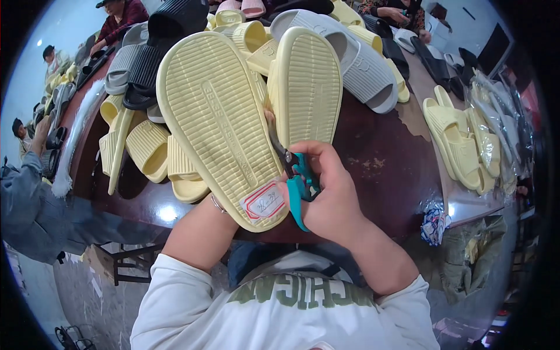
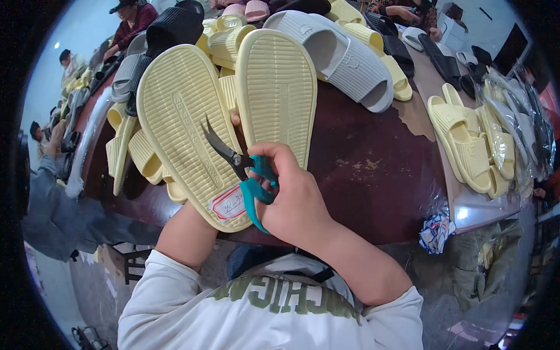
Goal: Trim excess material and threads from various slippers using scissors and inspect them for quality.
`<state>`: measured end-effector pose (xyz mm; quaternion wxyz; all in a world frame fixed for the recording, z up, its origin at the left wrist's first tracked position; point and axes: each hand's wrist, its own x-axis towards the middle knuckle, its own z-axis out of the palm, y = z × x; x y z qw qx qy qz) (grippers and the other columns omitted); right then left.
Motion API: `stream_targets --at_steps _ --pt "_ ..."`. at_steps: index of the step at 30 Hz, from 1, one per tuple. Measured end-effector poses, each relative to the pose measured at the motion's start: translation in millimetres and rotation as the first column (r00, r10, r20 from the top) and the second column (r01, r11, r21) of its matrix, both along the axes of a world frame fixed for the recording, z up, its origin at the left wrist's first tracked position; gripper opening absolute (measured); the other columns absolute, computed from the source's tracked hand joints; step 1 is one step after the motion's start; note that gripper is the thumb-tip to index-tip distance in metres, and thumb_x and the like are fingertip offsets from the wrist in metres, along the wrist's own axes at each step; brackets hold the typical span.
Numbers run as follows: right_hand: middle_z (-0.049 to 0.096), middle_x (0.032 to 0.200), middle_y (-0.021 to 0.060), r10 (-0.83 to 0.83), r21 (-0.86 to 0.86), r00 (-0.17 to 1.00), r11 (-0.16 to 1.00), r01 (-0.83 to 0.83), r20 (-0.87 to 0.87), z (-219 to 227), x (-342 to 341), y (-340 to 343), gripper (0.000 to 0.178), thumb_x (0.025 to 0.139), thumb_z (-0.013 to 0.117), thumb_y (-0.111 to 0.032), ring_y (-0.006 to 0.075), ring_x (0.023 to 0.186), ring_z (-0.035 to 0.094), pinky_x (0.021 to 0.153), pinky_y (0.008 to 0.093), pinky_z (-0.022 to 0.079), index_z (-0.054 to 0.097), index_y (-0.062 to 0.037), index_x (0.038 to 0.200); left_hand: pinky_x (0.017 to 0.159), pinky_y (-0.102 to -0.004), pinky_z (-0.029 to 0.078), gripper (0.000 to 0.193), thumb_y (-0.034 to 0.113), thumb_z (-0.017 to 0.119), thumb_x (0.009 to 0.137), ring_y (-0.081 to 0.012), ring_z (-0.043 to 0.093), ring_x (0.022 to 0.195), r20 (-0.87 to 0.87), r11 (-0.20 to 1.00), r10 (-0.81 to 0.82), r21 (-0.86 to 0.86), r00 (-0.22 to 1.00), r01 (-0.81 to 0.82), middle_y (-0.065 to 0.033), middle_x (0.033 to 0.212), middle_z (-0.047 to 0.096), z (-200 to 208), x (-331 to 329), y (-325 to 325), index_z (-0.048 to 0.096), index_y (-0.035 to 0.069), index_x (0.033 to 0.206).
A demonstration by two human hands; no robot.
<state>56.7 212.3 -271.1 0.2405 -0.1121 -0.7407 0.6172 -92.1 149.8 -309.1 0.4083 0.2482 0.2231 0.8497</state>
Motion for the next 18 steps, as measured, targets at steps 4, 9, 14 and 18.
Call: stream_targets --at_steps 4,9,14,18 --pt "0.057 0.086 0.0061 -0.048 0.09 0.999 0.995 0.046 0.014 -0.2 -0.8 -3.4 0.047 0.074 0.069 -0.001 0.0078 0.078 0.054 0.071 0.0208 0.045 0.042 -0.0034 0.113 0.071 -0.032 0.054 0.048 0.044 0.058 0.08 -0.0251 0.059 0.091 0.018 0.996 -0.049 0.073 0.999 0.047 -0.0158 0.098 0.057 10.9 7.8 -1.2 0.053 0.001 0.101" --pt "0.058 0.084 0.0063 -0.135 0.25 0.99 0.961 0.121 0.041 4.1 2.2 -5.6 0.046 0.074 0.071 -0.003 0.0076 0.075 0.054 0.067 0.0205 0.044 0.045 -0.0045 0.112 0.067 -0.03 0.056 0.042 0.037 0.057 0.084 -0.0217 0.061 0.09 -0.024 0.984 -0.123 0.129 0.992 0.125 -0.0139 0.101 0.059 7.6 4.8 -3.8 0.052 0.001 0.106" --pt "0.059 0.085 0.0063 -0.12 0.253 0.991 0.962 0.103 0.052 4.1 2.5 -5.7 0.046 0.073 0.071 -0.003 0.0074 0.074 0.054 0.066 0.0206 0.045 0.045 -0.0045 0.112 0.073 -0.0327 0.052 0.059 0.053 0.059 0.074 -0.0268 0.058 0.09 -0.072 0.996 -0.08 0.028 0.994 0.082 -0.0182 0.096 0.056 1.8 -3.2 -8.4 0.051 0.0 0.097" --pt "0.058 0.085 0.0055 -0.098 0.225 0.995 0.97 0.092 0.015 -1.2 2.2 -5.5 0.046 0.073 0.07 -0.001 0.008 0.074 0.054 0.066 0.0217 0.045 0.045 -0.0042 0.112 0.072 -0.0322 0.053 0.053 0.049 0.059 0.077 -0.0269 0.058 0.091 -0.019 0.997 -0.051 0.057 0.999 0.052 -0.0186 0.097 0.057 4.9 5.7 -6.5 0.053 0.0 0.097"
